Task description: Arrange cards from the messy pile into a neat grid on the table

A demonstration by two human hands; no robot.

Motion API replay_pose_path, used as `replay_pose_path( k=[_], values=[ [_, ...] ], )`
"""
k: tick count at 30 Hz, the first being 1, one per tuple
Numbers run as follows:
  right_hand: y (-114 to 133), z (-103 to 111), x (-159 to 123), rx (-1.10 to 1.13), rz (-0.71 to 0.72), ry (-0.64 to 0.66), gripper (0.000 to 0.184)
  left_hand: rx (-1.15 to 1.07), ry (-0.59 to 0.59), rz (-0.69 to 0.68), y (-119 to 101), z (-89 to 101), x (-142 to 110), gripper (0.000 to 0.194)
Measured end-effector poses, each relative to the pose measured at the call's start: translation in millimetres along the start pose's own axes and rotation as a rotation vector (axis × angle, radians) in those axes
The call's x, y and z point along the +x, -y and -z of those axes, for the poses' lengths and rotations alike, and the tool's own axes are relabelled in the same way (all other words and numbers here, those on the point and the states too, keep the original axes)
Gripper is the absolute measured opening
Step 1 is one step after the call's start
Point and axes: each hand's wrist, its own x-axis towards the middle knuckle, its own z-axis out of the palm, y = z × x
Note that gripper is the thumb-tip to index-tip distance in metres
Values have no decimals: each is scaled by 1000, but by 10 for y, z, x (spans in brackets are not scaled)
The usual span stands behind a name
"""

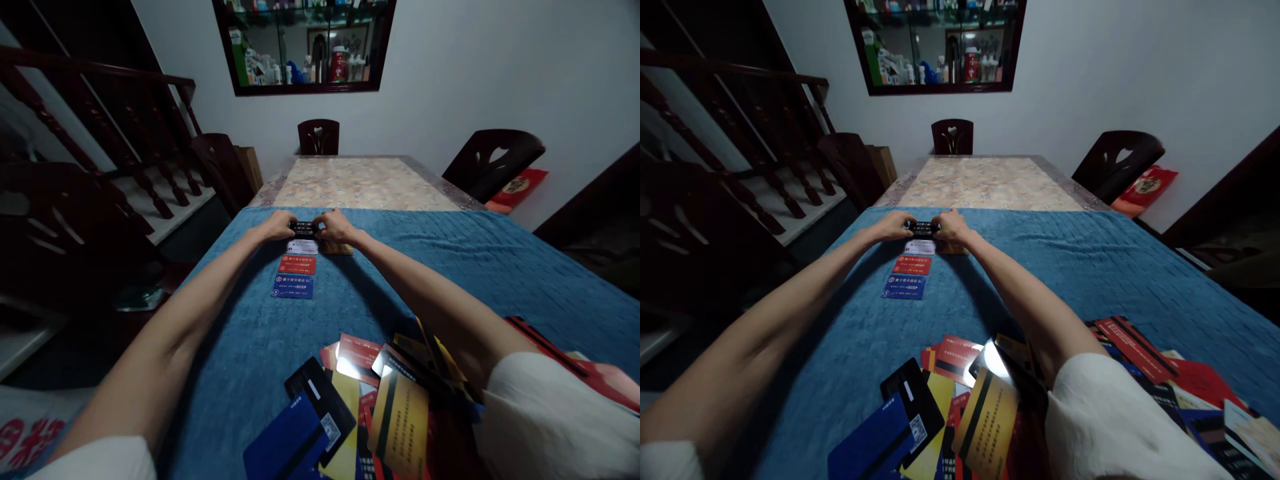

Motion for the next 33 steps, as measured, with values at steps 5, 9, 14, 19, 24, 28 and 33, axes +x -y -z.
replay_pose_path(
  k=[5,9,14,19,24,28,33],
  values=[
    [8,-32,66,-10,-34,38,46,-38,21,17,17,-68,49,29],
    [23,-19,79,-9,-61,68,47,-65,36,21,19,-78,65,25],
    [43,5,65,-5,-72,107,46,-125,53,37,20,-71,65,21],
    [54,38,32,-19,-58,129,42,-77,94,40,1,-57,77,24],
    [82,99,10,-75,-19,167,44,-31,155,57,-40,-21,76,33],
    [108,125,10,-100,-18,179,45,-14,167,47,-58,-25,70,35],
    [116,126,25,-110,-5,186,41,9,158,37,-56,-62,78,32]
  ],
)
